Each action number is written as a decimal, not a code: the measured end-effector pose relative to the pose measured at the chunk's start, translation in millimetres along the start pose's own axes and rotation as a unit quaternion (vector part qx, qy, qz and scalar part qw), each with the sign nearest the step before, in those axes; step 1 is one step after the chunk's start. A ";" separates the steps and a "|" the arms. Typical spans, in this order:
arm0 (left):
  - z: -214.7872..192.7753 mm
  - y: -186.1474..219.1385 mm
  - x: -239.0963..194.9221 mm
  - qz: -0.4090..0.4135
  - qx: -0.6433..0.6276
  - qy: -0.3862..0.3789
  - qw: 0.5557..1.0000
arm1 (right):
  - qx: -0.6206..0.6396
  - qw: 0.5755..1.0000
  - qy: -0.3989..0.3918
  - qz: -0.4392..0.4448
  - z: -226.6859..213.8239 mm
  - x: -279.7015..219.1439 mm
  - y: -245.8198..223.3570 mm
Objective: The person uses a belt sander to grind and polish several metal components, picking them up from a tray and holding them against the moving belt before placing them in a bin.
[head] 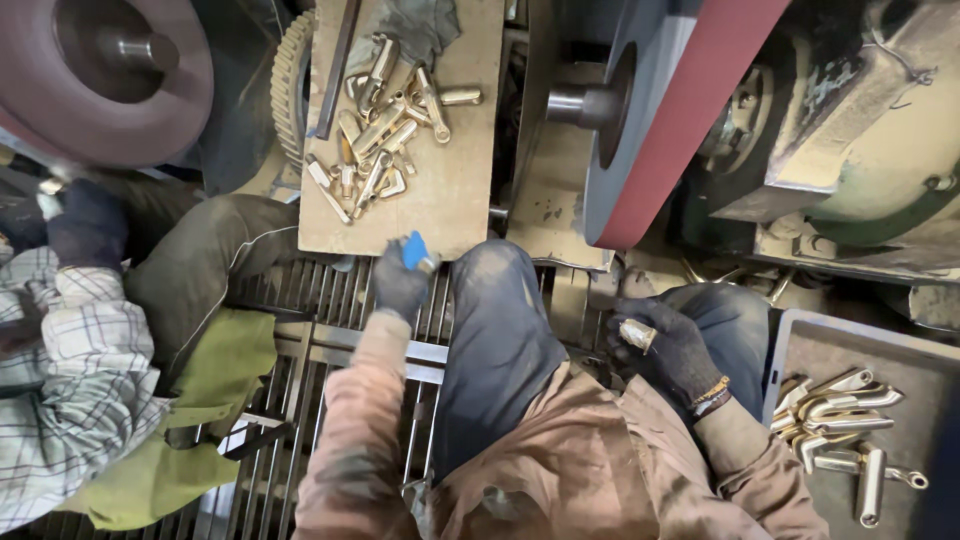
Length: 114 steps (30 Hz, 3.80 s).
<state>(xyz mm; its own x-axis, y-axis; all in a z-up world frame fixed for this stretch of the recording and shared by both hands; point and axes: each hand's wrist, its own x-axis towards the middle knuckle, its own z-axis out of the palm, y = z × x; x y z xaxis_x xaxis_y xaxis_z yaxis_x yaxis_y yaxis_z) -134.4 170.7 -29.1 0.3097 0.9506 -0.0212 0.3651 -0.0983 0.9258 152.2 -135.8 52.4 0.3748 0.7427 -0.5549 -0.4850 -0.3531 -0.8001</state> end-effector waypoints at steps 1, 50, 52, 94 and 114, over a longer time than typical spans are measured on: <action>-0.4 -8.5 15.9 -0.029 -0.033 -0.002 0.999 | -0.020 1.000 -0.002 -0.001 0.0 0.1 -0.9; 9.4 -8.5 65.5 -0.012 0.343 0.001 0.939 | -0.031 0.999 -0.024 0.018 5.6 -2.5 -6.2; 11.0 -10.4 75.2 -0.003 0.351 -0.008 0.936 | -0.013 0.999 -0.022 0.029 6.2 -2.6 -8.8; -15.7 -9.1 0.5 -0.064 -0.155 0.120 0.979 | -0.236 0.968 -0.017 -0.086 -8.2 7.1 6.9; 125.0 149.0 -134.8 -0.075 -0.251 -0.169 0.950 | -0.017 0.991 -0.124 -0.056 43.0 -42.6 -22.8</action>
<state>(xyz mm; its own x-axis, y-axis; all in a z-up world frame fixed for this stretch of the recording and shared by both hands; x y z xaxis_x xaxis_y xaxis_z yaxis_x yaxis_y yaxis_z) -12.0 -8.9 64.5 0.5829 0.7851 -0.2092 -0.0105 0.2648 0.9642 113.3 -135.0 104.0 0.2173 0.8935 -0.3931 -0.4224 -0.2769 -0.8631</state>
